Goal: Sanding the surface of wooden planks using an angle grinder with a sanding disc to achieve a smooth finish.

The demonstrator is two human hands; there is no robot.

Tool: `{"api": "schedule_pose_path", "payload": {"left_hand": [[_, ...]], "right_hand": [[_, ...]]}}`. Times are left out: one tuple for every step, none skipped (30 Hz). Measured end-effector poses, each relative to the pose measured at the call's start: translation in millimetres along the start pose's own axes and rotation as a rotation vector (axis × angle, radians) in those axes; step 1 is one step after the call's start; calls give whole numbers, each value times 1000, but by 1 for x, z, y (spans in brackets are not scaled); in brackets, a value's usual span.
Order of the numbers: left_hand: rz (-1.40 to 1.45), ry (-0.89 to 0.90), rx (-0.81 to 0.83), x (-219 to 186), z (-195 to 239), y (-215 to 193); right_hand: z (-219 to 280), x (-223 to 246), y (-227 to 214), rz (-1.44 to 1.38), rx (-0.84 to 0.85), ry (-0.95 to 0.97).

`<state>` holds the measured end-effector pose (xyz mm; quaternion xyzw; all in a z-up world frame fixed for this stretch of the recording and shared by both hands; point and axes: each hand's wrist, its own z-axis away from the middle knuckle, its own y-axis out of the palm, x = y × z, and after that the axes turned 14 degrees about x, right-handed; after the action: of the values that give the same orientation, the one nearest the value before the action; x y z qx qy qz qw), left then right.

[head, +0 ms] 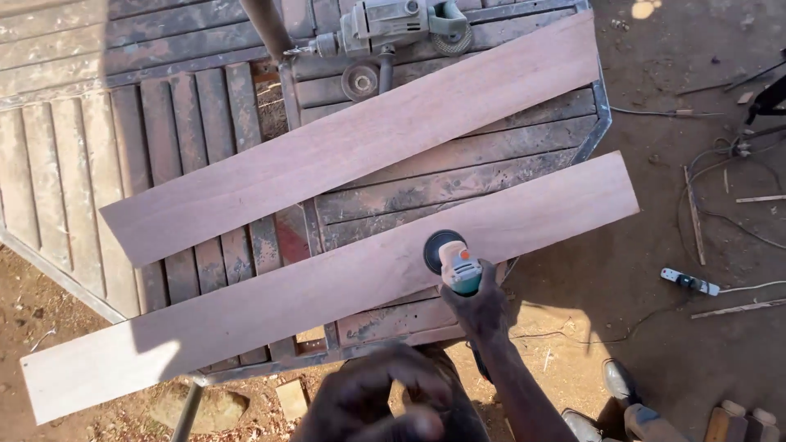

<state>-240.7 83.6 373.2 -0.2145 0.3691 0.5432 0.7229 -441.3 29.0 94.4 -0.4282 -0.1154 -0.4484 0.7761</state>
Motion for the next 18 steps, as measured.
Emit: {"api": "schedule_pose_path", "payload": {"left_hand": [[20, 22, 9, 29, -53, -40], [21, 12, 21, 84, -103, -52], [-170, -128, -203, 149, -138, -73], [-363, -251, -431, 217, -163, -105], [-365, -245, -423, 233, -175, -112], [-334, -396, -454, 247, -188, -116], [-304, -546, -485, 262, -202, -120], [-302, -544, -485, 274, -213, -118], [-360, -562, -489, 287, -225, -117], [-416, -578, -496, 299, -238, -114], [-413, -575, -500, 293, -248, -109], [-422, -639, -530, 289, -252, -104], [-432, -703, -560, 285, -257, -98], [-425, -705, -563, 289, -261, -98], [-427, -706, -558, 293, -265, -98], [-434, -714, -552, 298, -262, -100], [-433, -723, -555, 303, -264, -102], [-455, -733, -544, 309, -267, -104]], "right_hand": [[-14, -15, 17, 89, -42, -82], [-14, -14, 23, 90, -44, -67], [-13, -13, 29, 172, 8, -130], [-22, -9, 33, 254, 53, -205], [-22, -8, 40, 254, 44, -200], [-22, -8, 45, 283, 91, -224], [-23, -8, 48, 312, 138, -248], [-25, -6, 49, 314, 136, -250], [-27, -5, 51, 333, 179, -203], [-31, -3, 51, 353, 221, -159], [-40, -2, 41, 355, 220, -163], [-45, -2, 33, 332, 215, -160], [-50, -3, 24, 309, 210, -156], [-61, -9, 7, 314, 214, -161], [-72, -14, -10, 296, 189, -188], [-78, -20, -25, 272, 170, -209], [-87, -24, -43, 272, 179, -208], [-95, -29, -62, 261, 124, -82]]}}
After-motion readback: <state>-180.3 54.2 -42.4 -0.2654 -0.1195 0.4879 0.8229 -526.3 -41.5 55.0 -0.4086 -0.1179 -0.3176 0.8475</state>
